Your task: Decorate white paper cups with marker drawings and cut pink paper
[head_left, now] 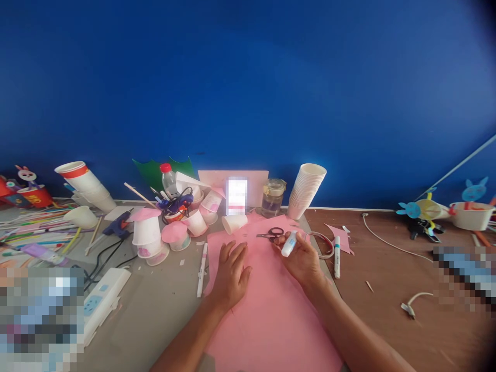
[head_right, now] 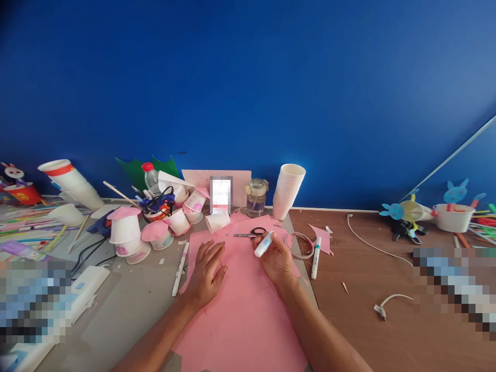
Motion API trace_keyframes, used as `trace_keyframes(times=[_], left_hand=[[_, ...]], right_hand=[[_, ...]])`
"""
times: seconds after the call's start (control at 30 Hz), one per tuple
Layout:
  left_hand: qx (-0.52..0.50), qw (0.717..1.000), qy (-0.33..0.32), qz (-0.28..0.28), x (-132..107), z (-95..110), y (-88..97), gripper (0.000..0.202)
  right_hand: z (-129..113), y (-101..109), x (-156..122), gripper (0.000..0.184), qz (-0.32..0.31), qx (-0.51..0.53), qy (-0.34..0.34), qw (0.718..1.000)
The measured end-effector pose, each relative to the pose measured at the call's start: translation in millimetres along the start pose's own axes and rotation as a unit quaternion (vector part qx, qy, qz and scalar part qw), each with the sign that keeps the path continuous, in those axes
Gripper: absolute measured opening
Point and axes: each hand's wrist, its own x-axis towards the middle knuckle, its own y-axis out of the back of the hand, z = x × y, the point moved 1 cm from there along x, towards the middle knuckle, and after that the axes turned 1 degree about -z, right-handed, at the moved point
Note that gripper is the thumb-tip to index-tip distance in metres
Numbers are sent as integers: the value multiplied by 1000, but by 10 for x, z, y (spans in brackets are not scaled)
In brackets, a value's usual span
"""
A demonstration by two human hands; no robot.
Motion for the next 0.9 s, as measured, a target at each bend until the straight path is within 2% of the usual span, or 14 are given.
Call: trace_keyframes(times=[0.2, 0.33, 0.43, 0.6, 0.77, 0.9], left_hand=[[-31, 996, -50, -71, 39, 117, 92, 30], [-35, 993, -77, -77, 55, 172, 124, 24], [-64, 991, -85, -81, 43, 181, 120, 17], [-104, 987, -62, -109, 44, 157, 120, 14], [-65, 982, -53, -171, 30, 149, 83, 33], [-45, 981, -50, -184, -10, 127, 27, 33]], right_hand=[[-126, 95, 89, 13, -8, 39, 21, 999], [-131, 127, 105, 13, 3, 43, 13, 999], [-107, 134, 117, 15, 21, 6, 25, 999], [-17, 112, 118, 19, 27, -85, 58, 994], [74, 130, 104, 20, 31, -157, 78, 984], [92, 139, 70, 22, 43, -211, 93, 972]])
